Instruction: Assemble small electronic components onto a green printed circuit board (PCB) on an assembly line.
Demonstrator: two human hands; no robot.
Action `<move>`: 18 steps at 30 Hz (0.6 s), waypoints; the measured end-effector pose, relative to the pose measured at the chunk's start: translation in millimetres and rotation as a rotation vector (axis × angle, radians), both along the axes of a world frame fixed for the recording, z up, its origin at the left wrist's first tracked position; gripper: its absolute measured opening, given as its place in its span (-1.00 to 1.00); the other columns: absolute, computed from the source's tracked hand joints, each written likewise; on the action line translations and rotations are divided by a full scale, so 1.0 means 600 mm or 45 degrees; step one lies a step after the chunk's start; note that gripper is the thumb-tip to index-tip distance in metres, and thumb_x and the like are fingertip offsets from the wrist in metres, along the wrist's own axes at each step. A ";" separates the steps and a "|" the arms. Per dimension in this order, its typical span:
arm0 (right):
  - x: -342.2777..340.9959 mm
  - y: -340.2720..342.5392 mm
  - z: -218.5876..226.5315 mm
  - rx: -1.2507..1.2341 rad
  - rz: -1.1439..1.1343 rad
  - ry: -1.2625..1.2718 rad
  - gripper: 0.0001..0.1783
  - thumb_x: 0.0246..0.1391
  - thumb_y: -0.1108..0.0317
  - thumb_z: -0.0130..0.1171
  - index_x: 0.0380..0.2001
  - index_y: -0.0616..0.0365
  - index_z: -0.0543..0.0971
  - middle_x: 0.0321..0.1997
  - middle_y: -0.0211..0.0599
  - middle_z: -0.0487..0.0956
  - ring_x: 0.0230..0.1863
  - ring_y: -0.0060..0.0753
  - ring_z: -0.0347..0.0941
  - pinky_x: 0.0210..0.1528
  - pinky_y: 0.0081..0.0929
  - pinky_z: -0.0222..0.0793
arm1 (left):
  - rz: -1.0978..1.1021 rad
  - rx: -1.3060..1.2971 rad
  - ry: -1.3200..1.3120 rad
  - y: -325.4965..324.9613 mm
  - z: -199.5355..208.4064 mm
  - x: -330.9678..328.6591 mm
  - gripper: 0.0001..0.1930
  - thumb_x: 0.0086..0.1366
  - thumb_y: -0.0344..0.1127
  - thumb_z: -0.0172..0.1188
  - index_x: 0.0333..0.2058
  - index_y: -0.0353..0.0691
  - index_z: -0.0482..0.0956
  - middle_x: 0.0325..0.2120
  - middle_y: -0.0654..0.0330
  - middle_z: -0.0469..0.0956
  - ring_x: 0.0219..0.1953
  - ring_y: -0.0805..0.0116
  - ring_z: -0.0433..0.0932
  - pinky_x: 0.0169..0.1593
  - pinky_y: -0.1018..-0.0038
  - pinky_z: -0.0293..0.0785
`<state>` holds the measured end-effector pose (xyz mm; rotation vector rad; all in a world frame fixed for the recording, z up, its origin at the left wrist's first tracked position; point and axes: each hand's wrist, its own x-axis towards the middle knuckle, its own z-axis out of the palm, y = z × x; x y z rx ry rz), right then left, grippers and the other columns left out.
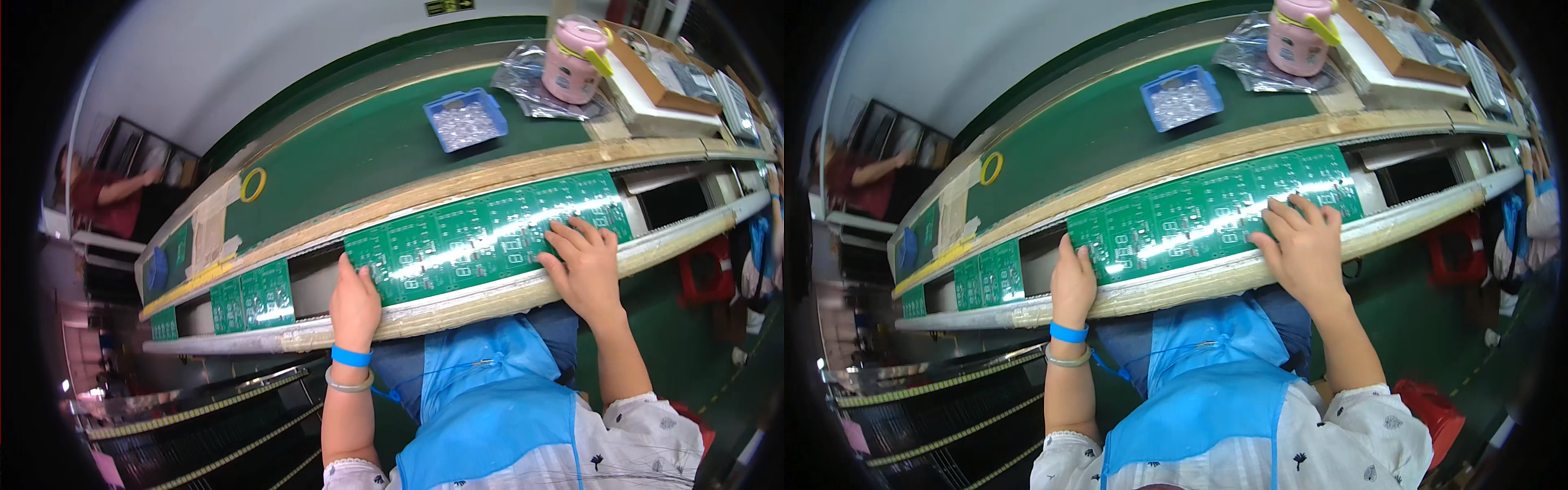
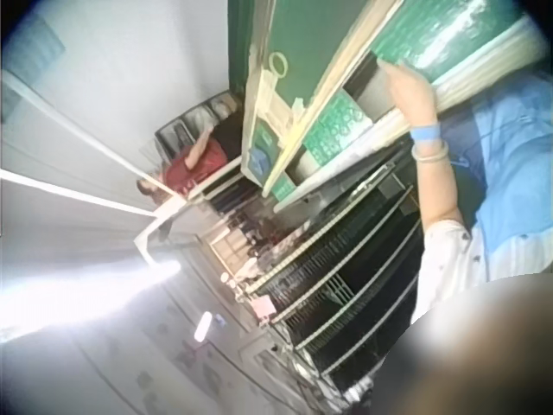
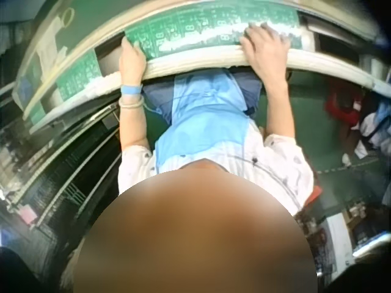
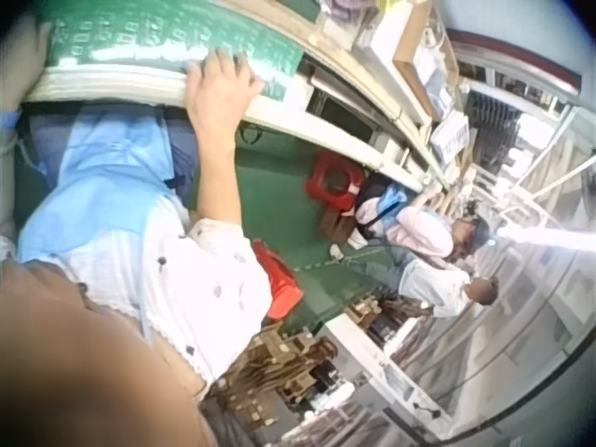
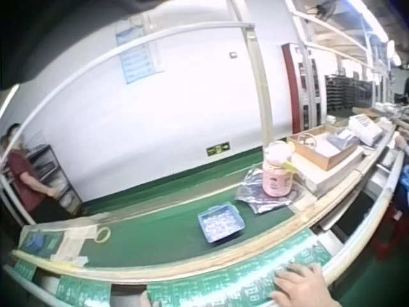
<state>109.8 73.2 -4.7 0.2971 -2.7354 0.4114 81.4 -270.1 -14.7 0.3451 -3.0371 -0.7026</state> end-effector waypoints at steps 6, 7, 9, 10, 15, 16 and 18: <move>0.009 0.015 -0.005 -0.006 -0.012 -0.064 -0.66 0.13 0.25 0.24 -0.07 0.19 0.63 0.11 -0.19 0.60 0.22 -0.02 0.39 0.24 -0.07 0.16 | 0.114 -0.487 0.440 -0.094 0.001 -0.009 -0.40 0.32 -0.15 0.20 0.22 -0.39 0.32 0.21 -0.29 0.32 0.28 -0.31 0.24 0.27 -0.06 0.21; 0.010 0.018 -0.008 0.005 -0.021 -0.070 -0.66 0.15 0.26 0.22 -0.06 0.20 0.62 0.12 -0.17 0.59 0.25 -0.01 0.38 0.27 -0.08 0.15 | 0.219 -0.662 0.465 -0.125 -0.005 -0.010 -0.32 0.28 -0.09 0.25 0.25 -0.39 0.30 0.26 -0.31 0.26 0.33 -0.35 0.16 0.33 -0.13 0.11; 0.014 0.019 -0.011 0.019 -0.033 -0.084 -0.66 0.21 0.28 0.16 -0.01 0.21 0.60 0.17 -0.17 0.57 0.29 0.00 0.35 0.31 -0.09 0.12 | 0.502 -0.778 0.194 -0.185 -0.018 -0.012 -0.17 0.24 0.06 0.27 0.30 -0.39 0.23 0.30 -0.39 0.15 0.38 -0.39 0.06 0.38 -0.26 -0.10; 0.012 0.018 -0.014 0.015 -0.009 -0.099 -0.67 0.24 0.28 0.13 0.00 0.22 0.59 0.19 -0.16 0.55 0.30 0.00 0.34 0.31 -0.09 0.13 | 0.572 -0.754 0.073 -0.215 -0.021 -0.006 -0.10 0.24 0.16 0.23 0.33 -0.40 0.17 0.33 -0.41 0.10 0.38 -0.40 0.07 0.36 -0.30 -0.09; 0.000 0.036 -0.036 0.029 0.084 -0.120 -0.67 0.31 0.31 0.05 0.02 0.29 0.55 0.22 -0.08 0.52 0.31 0.06 0.32 0.33 -0.10 0.16 | 0.671 -0.572 -0.004 -0.317 -0.051 0.003 -0.14 0.27 0.24 0.16 0.32 -0.34 0.24 0.34 -0.38 0.09 0.36 -0.37 0.12 0.33 -0.27 0.02; -0.003 0.037 -0.038 0.035 0.092 -0.133 -0.67 0.31 0.32 0.05 0.03 0.30 0.54 0.22 -0.07 0.52 0.31 0.07 0.33 0.33 -0.10 0.17 | 0.686 -0.564 0.004 -0.337 -0.052 0.004 -0.15 0.27 0.24 0.17 0.31 -0.32 0.25 0.34 -0.36 0.09 0.36 -0.35 0.12 0.33 -0.25 0.03; -0.007 0.041 -0.040 0.033 0.119 -0.146 -0.66 0.31 0.33 0.05 0.03 0.32 0.54 0.21 -0.03 0.52 0.30 0.10 0.33 0.32 -0.09 0.19 | 0.737 -0.572 -0.002 -0.387 -0.045 0.010 -0.17 0.29 0.22 0.15 0.30 -0.33 0.26 0.33 -0.36 0.11 0.35 -0.34 0.15 0.32 -0.25 0.06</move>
